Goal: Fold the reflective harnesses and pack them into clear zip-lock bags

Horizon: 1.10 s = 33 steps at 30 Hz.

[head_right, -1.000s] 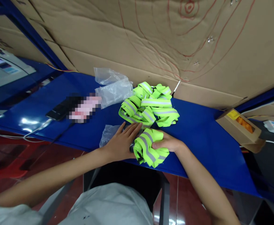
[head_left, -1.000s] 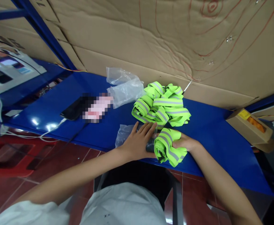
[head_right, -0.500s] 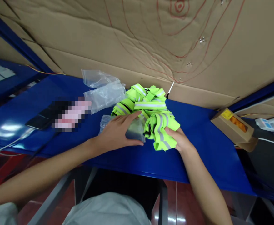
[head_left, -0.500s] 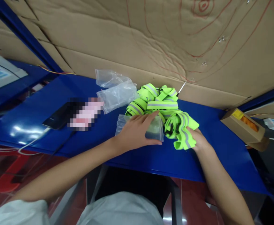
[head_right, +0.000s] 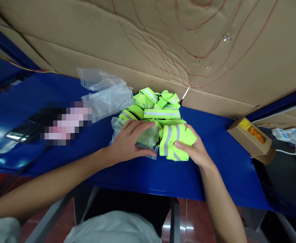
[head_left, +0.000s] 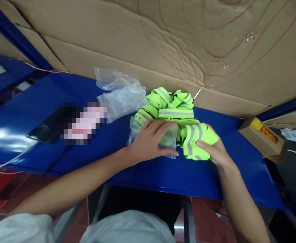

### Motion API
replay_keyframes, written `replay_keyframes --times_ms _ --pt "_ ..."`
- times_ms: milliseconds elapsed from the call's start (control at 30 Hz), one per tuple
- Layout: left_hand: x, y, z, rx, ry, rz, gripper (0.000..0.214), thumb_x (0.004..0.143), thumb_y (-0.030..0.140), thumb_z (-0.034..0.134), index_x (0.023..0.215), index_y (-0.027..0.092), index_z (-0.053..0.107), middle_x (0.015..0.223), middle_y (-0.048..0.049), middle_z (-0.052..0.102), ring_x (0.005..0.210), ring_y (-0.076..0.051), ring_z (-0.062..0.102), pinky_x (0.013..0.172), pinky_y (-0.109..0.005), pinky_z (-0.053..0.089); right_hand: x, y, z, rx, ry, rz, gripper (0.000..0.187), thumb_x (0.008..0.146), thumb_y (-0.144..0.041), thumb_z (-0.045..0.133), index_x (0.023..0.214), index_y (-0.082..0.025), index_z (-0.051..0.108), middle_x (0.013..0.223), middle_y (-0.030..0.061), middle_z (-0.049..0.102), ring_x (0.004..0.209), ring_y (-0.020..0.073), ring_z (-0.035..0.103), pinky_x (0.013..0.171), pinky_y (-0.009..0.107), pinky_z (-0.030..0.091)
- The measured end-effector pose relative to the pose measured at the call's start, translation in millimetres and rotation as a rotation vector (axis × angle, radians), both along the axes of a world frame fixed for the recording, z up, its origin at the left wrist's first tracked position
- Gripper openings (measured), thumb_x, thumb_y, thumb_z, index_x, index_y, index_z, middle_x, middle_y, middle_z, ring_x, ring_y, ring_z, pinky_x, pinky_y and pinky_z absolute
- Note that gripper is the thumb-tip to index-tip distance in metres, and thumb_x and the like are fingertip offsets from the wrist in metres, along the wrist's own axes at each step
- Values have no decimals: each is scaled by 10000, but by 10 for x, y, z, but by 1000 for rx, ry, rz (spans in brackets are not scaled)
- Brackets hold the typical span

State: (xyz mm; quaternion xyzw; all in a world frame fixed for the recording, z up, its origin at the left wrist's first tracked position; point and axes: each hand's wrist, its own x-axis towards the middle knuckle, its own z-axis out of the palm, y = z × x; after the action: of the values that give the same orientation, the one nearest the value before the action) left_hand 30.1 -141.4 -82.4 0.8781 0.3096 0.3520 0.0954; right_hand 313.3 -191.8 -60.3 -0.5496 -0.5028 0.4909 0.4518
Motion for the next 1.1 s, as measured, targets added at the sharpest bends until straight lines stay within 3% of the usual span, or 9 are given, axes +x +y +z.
replay_keyframes --times_ms 167,267,400,467,667,900,1000,1100 --pt "7 -20 -58 -1 32 -136 1050 822 877 612 1597 183 467 1390 -192 663 1293 -357 617 1153 -518 440 -60 -17 -33 -38 -143 210 706 722 -454 956 1326 -261 647 1183 53 738 1014 242 714 897 360 607" --pt "-22 -21 -31 -63 86 -239 1106 804 806 726 1658 208 357 1456 -196 621 1366 -372 575 1178 -523 438 -82 -6 -30 89 -254 222 649 773 -435 928 1337 -272 653 1315 51 724 1182 268 695 1066 403 558" --pt "-71 27 -2 -162 179 -297 1094 878 515 829 1719 291 166 1547 -168 560 1427 -336 558 1208 -499 435 -118 -2 19 237 -399 286 580 831 -403 891 1355 -275 678 1411 51 705 1328 282 650 1174 422 502" --pt "-82 56 -9 -232 164 -314 1059 906 422 822 1721 316 155 1557 -163 554 1404 -318 592 1182 -472 472 -131 -11 49 234 -421 350 548 853 -399 873 1353 -269 692 1387 58 720 1299 282 671 1153 421 523" --pt "-76 47 26 -491 4 -456 1004 880 465 841 1696 354 266 1533 -129 602 1374 -280 630 1179 -427 508 -97 -26 75 142 -406 450 573 851 -415 871 1373 -260 695 1426 74 703 1358 312 641 1204 465 491" --pt "-55 34 49 -528 -13 -453 1062 779 575 896 1664 324 365 1590 -135 551 1446 -307 570 1240 -475 465 -104 -49 27 162 -442 369 648 860 -449 856 1434 -261 621 1459 80 670 1370 302 619 1201 463 487" --pt "-30 27 10 -501 -25 -441 978 825 559 864 1650 331 392 1595 -139 541 1483 -316 539 1259 -503 448 -187 -77 49 186 -458 329 685 840 -441 874 1439 -272 586 1447 84 654 1368 295 602 1149 431 519" --pt "-10 8 -6 -463 -36 -398 872 885 517 821 1625 280 424 1557 -158 563 1459 -311 557 1237 -500 476 -295 -102 38 177 -406 206 665 788 -448 914 1348 -269 604 1314 74 685 1220 268 649 1044 392 561"
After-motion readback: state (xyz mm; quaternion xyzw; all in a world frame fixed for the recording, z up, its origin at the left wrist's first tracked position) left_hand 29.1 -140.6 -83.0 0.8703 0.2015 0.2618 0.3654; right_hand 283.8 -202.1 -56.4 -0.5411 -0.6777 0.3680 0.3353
